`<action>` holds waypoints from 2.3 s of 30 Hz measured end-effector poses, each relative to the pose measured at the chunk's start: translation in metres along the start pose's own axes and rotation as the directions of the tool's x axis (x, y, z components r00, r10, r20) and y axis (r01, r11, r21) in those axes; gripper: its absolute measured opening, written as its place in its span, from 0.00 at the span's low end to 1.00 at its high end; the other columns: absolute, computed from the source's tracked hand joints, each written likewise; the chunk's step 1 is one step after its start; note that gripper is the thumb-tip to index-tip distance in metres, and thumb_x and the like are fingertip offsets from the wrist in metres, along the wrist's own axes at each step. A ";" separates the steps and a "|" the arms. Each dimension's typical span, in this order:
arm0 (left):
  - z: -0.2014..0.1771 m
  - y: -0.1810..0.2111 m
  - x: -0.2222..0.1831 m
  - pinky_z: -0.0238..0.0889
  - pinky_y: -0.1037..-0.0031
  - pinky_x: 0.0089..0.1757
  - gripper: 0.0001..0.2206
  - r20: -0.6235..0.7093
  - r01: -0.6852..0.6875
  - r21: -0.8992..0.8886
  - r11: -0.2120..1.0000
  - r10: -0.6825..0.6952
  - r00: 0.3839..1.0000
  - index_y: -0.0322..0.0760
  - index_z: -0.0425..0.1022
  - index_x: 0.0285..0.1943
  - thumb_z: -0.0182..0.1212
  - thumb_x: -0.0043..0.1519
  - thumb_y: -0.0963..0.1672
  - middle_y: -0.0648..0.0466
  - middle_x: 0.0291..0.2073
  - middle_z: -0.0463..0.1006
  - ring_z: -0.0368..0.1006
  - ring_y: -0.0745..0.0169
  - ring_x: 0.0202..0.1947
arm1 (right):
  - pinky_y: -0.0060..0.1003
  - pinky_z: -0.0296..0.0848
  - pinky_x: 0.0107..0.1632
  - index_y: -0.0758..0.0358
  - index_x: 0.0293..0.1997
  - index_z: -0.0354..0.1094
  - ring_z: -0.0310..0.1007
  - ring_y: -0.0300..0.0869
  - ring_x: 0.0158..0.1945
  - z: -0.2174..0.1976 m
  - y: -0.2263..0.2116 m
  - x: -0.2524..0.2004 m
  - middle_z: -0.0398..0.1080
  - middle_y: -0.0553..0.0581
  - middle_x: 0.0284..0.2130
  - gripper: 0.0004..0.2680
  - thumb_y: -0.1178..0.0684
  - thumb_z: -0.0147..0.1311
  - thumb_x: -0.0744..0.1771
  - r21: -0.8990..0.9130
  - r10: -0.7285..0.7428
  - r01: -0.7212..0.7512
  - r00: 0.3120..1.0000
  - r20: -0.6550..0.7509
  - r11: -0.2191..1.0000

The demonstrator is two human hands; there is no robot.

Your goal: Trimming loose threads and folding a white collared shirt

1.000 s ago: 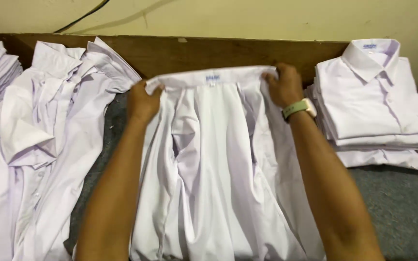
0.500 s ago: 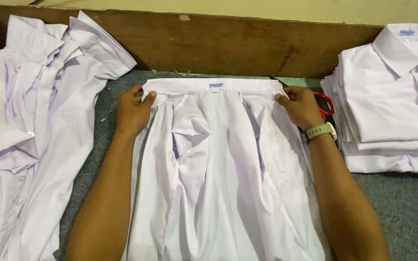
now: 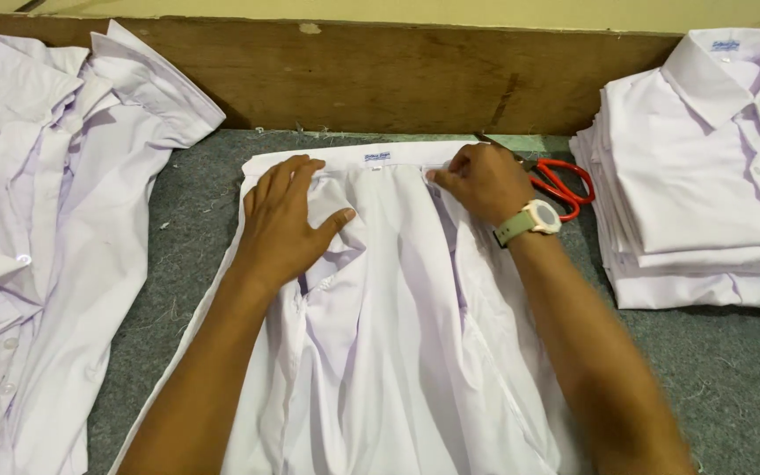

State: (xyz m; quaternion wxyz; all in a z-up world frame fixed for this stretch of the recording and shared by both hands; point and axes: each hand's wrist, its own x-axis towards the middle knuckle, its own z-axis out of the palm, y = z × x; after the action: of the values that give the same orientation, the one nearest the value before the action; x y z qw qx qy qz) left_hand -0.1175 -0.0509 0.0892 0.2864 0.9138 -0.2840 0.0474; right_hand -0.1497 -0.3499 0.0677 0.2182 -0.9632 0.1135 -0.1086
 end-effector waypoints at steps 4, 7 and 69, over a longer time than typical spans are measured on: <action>0.000 -0.013 -0.001 0.45 0.48 0.64 0.28 -0.004 0.001 0.068 0.998 0.000 1.000 0.43 0.65 0.70 0.61 0.64 0.55 0.46 0.68 0.63 0.53 0.41 0.72 | 0.55 0.77 0.43 0.55 0.32 0.78 0.79 0.63 0.42 0.027 0.010 0.025 0.79 0.61 0.31 0.09 0.44 0.59 0.63 -0.097 0.080 -0.075 0.996 0.049 0.992; -0.012 -0.026 0.000 0.47 0.46 0.62 0.26 -0.116 0.002 0.091 0.996 0.008 0.993 0.43 0.67 0.69 0.61 0.65 0.54 0.46 0.65 0.66 0.57 0.39 0.70 | 0.54 0.76 0.42 0.52 0.34 0.80 0.79 0.63 0.42 0.025 0.039 0.049 0.78 0.63 0.28 0.05 0.47 0.60 0.63 0.050 0.100 -0.097 0.993 -0.057 0.994; -0.004 0.001 -0.006 0.71 0.57 0.46 0.09 -0.472 -0.345 0.020 0.938 0.313 0.824 0.31 0.79 0.51 0.60 0.69 0.44 0.42 0.44 0.79 0.79 0.38 0.45 | 0.41 0.75 0.37 0.69 0.41 0.76 0.81 0.50 0.37 -0.026 -0.027 -0.025 0.77 0.65 0.31 0.06 0.56 0.64 0.67 0.292 -0.145 0.253 0.927 -0.345 0.922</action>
State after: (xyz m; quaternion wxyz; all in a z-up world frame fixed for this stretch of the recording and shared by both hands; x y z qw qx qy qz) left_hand -0.1226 -0.0464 0.0916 0.3639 0.8023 -0.3611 0.3057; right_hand -0.1758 -0.3298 0.0982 0.3437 -0.8890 0.0276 -0.3013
